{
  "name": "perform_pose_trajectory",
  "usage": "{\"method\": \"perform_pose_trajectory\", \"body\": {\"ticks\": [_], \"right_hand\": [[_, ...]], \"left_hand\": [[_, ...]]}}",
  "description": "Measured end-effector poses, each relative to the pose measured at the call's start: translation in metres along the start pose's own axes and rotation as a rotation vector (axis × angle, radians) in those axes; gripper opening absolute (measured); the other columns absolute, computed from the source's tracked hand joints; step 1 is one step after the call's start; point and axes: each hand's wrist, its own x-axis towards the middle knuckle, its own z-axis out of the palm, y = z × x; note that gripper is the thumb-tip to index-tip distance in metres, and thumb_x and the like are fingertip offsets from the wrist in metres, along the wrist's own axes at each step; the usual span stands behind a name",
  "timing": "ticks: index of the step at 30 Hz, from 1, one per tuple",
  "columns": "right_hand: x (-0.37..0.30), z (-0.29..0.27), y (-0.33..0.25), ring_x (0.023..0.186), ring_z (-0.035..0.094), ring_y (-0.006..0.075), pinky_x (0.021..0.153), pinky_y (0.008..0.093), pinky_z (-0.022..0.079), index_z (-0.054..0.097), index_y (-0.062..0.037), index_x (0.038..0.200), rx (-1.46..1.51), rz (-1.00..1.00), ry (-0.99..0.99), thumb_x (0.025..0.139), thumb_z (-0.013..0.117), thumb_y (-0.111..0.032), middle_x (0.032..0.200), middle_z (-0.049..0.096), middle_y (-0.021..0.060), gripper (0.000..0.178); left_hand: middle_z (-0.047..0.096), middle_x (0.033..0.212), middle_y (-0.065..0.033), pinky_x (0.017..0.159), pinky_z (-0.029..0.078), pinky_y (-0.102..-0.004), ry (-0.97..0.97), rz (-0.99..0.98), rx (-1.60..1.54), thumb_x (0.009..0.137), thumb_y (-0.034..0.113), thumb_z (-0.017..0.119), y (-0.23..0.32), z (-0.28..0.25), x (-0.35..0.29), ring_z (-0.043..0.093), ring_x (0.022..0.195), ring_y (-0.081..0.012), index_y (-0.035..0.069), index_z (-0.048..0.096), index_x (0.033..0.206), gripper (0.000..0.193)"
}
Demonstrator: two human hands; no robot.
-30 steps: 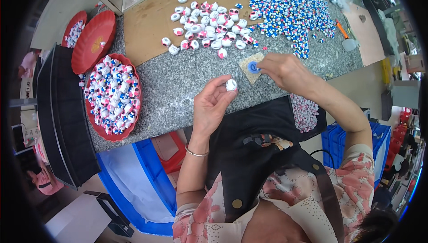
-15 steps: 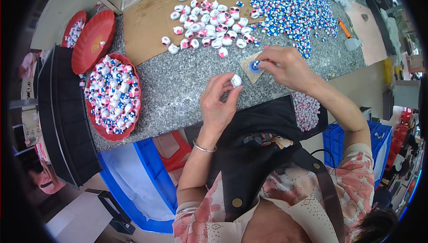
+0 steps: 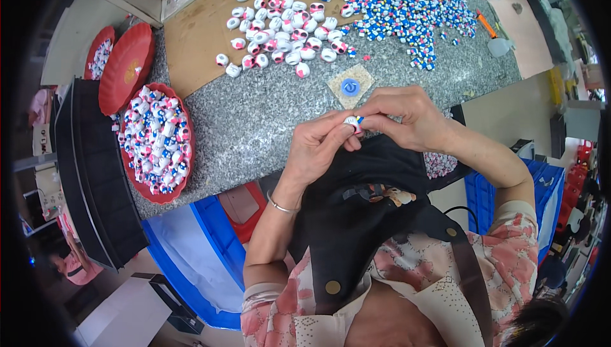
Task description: Assembling small plastic components by hand at a factory workbench.
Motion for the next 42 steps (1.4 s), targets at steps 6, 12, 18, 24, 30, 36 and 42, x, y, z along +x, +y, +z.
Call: {"method": "perform_pose_trajectory", "body": {"ticks": [6, 12, 18, 24, 30, 36, 42], "right_hand": [[-0.011, 0.018, 0.008, 0.072, 0.066, 0.0201, 0.063, 0.0309, 0.050, 0.069, -0.0027, 0.097, 0.130, 0.132, -0.016, 0.084, 0.067, -0.002, 0.080, 0.066, 0.0091, 0.014], [-0.019, -0.016, 0.048, 0.089, 0.065, 0.0280, 0.077, 0.0355, 0.052, 0.066, -0.0023, 0.100, -0.228, 0.086, 0.188, 0.088, 0.063, -0.007, 0.097, 0.066, 0.0128, 0.014], [-0.035, -0.077, 0.098, 0.086, 0.063, 0.0342, 0.073, 0.0405, 0.051, 0.066, -0.0005, 0.098, -0.723, 0.043, 0.071, 0.081, 0.060, 0.002, 0.094, 0.064, 0.0151, 0.019], [-0.029, -0.078, 0.095, 0.084, 0.060, 0.0367, 0.070, 0.0430, 0.048, 0.060, -0.0007, 0.096, -0.703, 0.092, -0.080, 0.082, 0.057, 0.002, 0.091, 0.059, 0.0164, 0.015], [-0.021, -0.056, 0.074, 0.083, 0.060, 0.0351, 0.071, 0.0420, 0.047, 0.058, -0.0010, 0.093, -0.613, 0.056, 0.074, 0.080, 0.061, 0.001, 0.090, 0.058, 0.0146, 0.014], [-0.007, -0.035, 0.056, 0.082, 0.062, 0.0344, 0.070, 0.0405, 0.049, 0.062, -0.0002, 0.090, -0.517, 0.026, -0.152, 0.079, 0.062, 0.003, 0.090, 0.059, 0.0142, 0.012], [-0.004, -0.032, 0.056, 0.082, 0.063, 0.0319, 0.070, 0.0385, 0.050, 0.065, 0.0002, 0.092, -0.424, 0.120, -0.092, 0.078, 0.064, 0.004, 0.088, 0.061, 0.0137, 0.014]], "left_hand": [[0.066, 0.085, -0.0075, 0.063, 0.050, -0.0224, 0.042, -0.192, -0.164, 0.095, 0.005, 0.053, -0.008, -0.001, -0.012, 0.062, 0.071, -0.0104, -0.005, 0.065, 0.113, 0.023], [0.063, 0.095, -0.0075, 0.073, 0.050, -0.0230, 0.349, -0.017, 0.316, 0.091, -0.001, 0.057, 0.033, -0.048, -0.033, 0.061, 0.082, -0.0101, -0.002, 0.063, 0.113, 0.022], [0.055, 0.119, -0.0186, 0.094, 0.043, -0.0411, 0.974, 0.319, 1.715, 0.084, 0.003, 0.065, 0.081, -0.135, -0.062, 0.054, 0.110, -0.0321, -0.001, 0.060, 0.116, 0.032], [0.062, 0.086, -0.0129, 0.065, 0.050, -0.0375, 0.525, 0.324, 1.120, 0.078, 0.003, 0.069, 0.044, -0.062, 0.003, 0.062, 0.080, -0.0279, 0.002, 0.064, 0.094, 0.017], [0.058, 0.092, -0.0127, 0.069, 0.051, -0.0420, 0.340, 0.287, 1.378, 0.078, 0.003, 0.067, 0.002, -0.046, 0.057, 0.061, 0.083, -0.0327, 0.005, 0.063, 0.099, 0.022], [0.054, 0.102, -0.0117, 0.073, 0.054, -0.0381, 0.260, 0.218, 1.148, 0.081, -0.005, 0.061, 0.011, -0.048, 0.038, 0.063, 0.086, -0.0286, 0.002, 0.060, 0.106, 0.026], [0.060, 0.111, -0.0077, 0.084, 0.053, -0.0265, 0.349, -0.003, -0.222, 0.088, -0.004, 0.061, 0.005, -0.045, -0.023, 0.063, 0.096, -0.0155, -0.001, 0.056, 0.119, 0.031]]}}
